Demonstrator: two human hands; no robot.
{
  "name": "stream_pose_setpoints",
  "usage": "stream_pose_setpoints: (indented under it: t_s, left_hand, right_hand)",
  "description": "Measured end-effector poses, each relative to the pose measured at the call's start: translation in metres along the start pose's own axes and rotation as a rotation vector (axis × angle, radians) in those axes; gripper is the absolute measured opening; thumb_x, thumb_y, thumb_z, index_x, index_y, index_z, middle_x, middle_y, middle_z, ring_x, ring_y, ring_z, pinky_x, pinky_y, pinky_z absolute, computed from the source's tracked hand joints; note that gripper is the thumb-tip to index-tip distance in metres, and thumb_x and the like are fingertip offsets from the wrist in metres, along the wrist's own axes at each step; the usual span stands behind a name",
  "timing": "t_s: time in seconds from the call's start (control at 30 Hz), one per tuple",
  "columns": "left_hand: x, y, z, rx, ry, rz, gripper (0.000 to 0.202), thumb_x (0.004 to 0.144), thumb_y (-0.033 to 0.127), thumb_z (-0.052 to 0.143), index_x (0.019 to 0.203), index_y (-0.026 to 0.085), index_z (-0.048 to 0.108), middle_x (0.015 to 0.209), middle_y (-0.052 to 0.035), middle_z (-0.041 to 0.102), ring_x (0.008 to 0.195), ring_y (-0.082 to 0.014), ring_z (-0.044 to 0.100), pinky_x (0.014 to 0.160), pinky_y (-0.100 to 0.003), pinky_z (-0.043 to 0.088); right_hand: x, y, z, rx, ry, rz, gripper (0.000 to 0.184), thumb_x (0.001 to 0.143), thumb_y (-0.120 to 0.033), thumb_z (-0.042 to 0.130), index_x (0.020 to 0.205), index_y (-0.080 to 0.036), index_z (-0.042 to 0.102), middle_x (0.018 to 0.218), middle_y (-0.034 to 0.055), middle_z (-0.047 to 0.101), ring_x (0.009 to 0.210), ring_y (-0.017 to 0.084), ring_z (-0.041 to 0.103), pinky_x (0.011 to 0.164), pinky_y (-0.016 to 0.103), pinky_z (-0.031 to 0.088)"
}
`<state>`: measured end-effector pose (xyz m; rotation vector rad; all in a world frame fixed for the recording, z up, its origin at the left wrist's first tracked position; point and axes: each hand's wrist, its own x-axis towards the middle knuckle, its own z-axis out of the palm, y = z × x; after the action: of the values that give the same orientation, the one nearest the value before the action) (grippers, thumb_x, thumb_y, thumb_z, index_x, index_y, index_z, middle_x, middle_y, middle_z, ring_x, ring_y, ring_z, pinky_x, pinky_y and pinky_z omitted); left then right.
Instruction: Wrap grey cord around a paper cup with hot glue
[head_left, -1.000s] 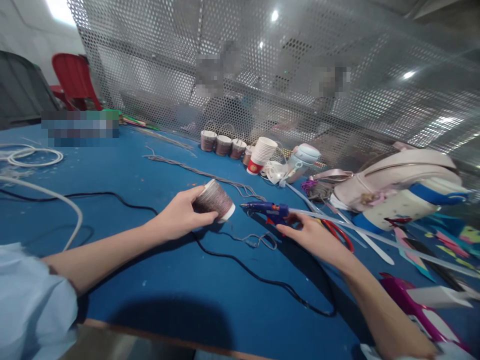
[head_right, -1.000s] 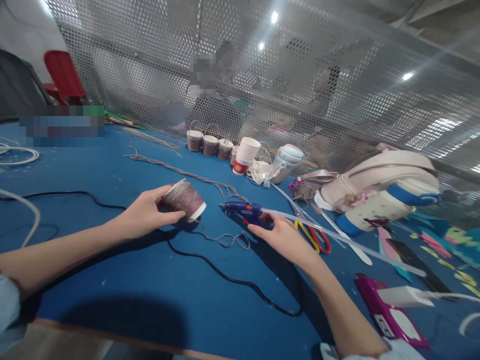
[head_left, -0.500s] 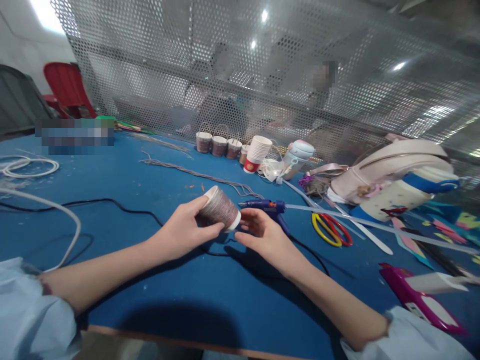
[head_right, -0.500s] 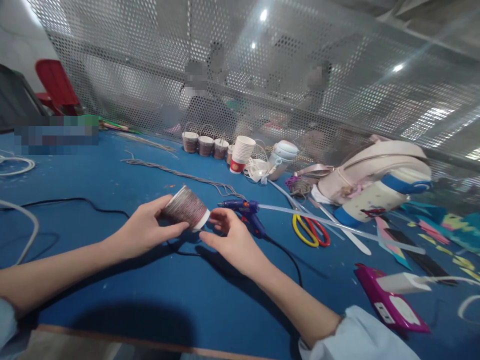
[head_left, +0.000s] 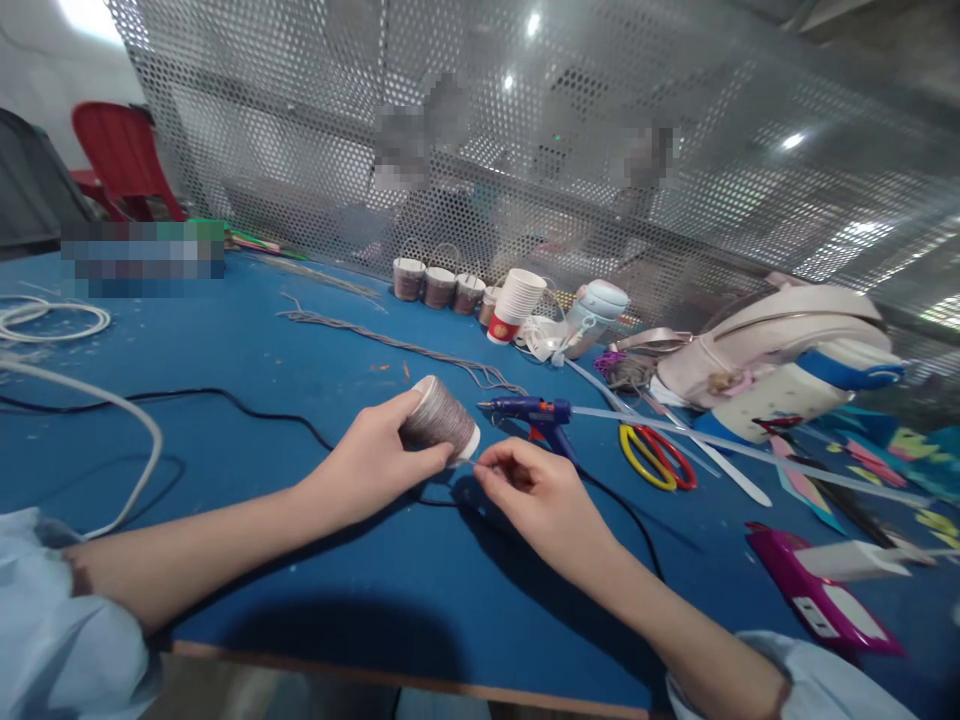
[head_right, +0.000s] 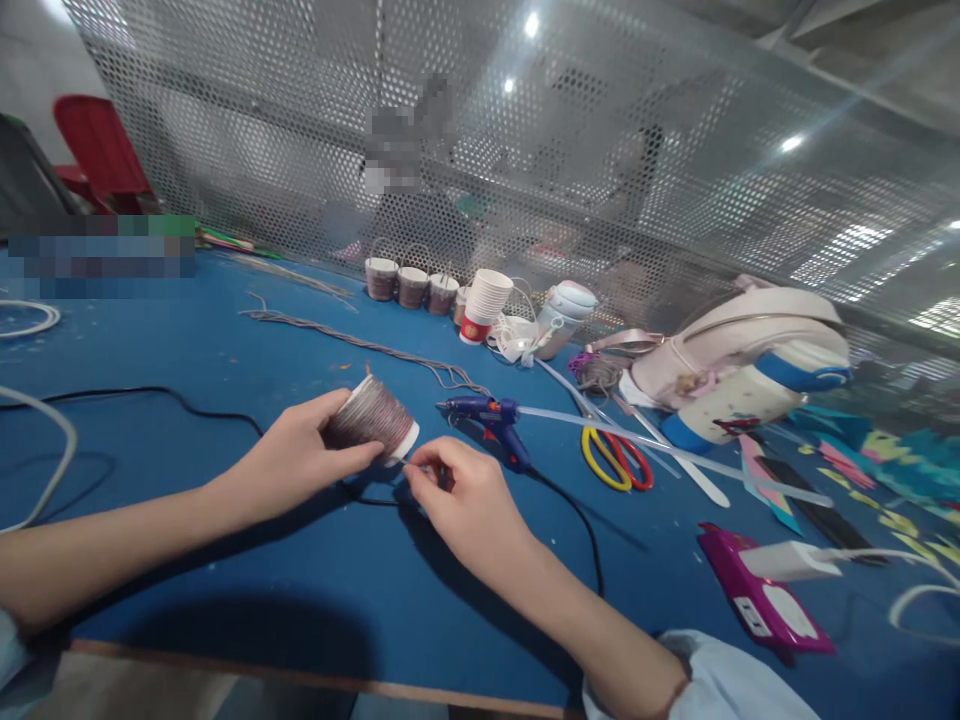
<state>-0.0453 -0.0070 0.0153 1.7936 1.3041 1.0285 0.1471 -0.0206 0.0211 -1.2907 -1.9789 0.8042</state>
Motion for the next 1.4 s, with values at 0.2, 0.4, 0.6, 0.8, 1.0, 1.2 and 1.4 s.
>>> stream_pose_setpoints:
  t_s: [0.2, 0.4, 0.6, 0.8, 1.0, 1.2, 1.4]
  left_hand:
    - [0.001, 0.002, 0.002, -0.127, -0.096, -0.060, 0.014, 0.071, 0.024, 0.063, 0.083, 0.017, 0.063, 0.075, 0.0016, 0.067, 0.070, -0.0163, 0.061, 0.061, -0.024, 0.047]
    - [0.000, 0.003, 0.003, -0.153, -0.150, -0.135, 0.016, 0.070, 0.023, 0.063, 0.084, 0.016, 0.064, 0.069, 0.0023, 0.065, 0.062, -0.0141, 0.058, 0.056, -0.024, 0.045]
    - [-0.002, 0.004, 0.003, -0.193, -0.184, -0.163, 0.017, 0.070, 0.024, 0.063, 0.085, 0.015, 0.062, 0.066, 0.0027, 0.062, 0.056, -0.0123, 0.054, 0.051, -0.023, 0.043]
    - [-0.003, 0.004, 0.003, -0.187, -0.194, -0.148, 0.022, 0.072, 0.028, 0.063, 0.089, 0.015, 0.063, 0.075, -0.0009, 0.067, 0.067, -0.0167, 0.061, 0.059, -0.026, 0.048]
    - [-0.003, 0.004, 0.003, -0.194, -0.202, -0.109, 0.021, 0.071, 0.028, 0.064, 0.088, 0.016, 0.063, 0.078, -0.0015, 0.069, 0.072, -0.0187, 0.064, 0.063, -0.027, 0.050]
    - [-0.005, 0.005, 0.003, -0.173, -0.199, -0.079, 0.017, 0.072, 0.026, 0.064, 0.086, 0.017, 0.063, 0.077, -0.0002, 0.068, 0.070, -0.0163, 0.061, 0.061, -0.025, 0.048]
    - [-0.005, 0.004, 0.002, -0.091, -0.190, -0.052, 0.012, 0.073, 0.027, 0.064, 0.078, 0.017, 0.059, 0.066, 0.0032, 0.060, 0.061, -0.0123, 0.054, 0.054, -0.022, 0.042]
  right_hand:
    - [-0.007, 0.004, -0.003, -0.236, 0.114, -0.357, 0.012, 0.089, -0.016, 0.054, 0.083, -0.018, 0.064, 0.067, -0.0002, 0.052, 0.060, 0.012, 0.049, 0.057, 0.025, 0.040]
    - [-0.006, 0.006, -0.002, -0.246, 0.153, -0.435, 0.014, 0.091, -0.018, 0.053, 0.085, -0.018, 0.065, 0.065, -0.0001, 0.053, 0.057, 0.011, 0.049, 0.054, 0.025, 0.039]
    - [-0.005, 0.006, -0.002, -0.231, 0.170, -0.398, 0.012, 0.090, -0.017, 0.056, 0.082, -0.018, 0.065, 0.064, -0.0008, 0.052, 0.057, 0.011, 0.048, 0.055, 0.025, 0.040]
    - [-0.006, 0.009, -0.004, -0.201, 0.166, -0.370, 0.011, 0.090, -0.019, 0.056, 0.083, -0.019, 0.065, 0.067, 0.0002, 0.056, 0.059, 0.012, 0.051, 0.057, 0.025, 0.043]
    - [-0.007, 0.014, -0.006, -0.216, 0.138, -0.359, 0.011, 0.090, -0.019, 0.056, 0.085, -0.020, 0.065, 0.073, 0.0024, 0.061, 0.064, 0.013, 0.055, 0.059, 0.026, 0.044]
    - [-0.009, 0.015, -0.007, -0.213, 0.135, -0.374, 0.011, 0.090, -0.016, 0.056, 0.085, -0.019, 0.066, 0.073, 0.0023, 0.061, 0.065, 0.013, 0.055, 0.061, 0.026, 0.044]
    - [-0.007, 0.014, -0.009, -0.224, 0.152, -0.400, 0.013, 0.091, -0.017, 0.054, 0.084, -0.019, 0.065, 0.073, 0.0025, 0.060, 0.066, 0.014, 0.055, 0.061, 0.027, 0.044]
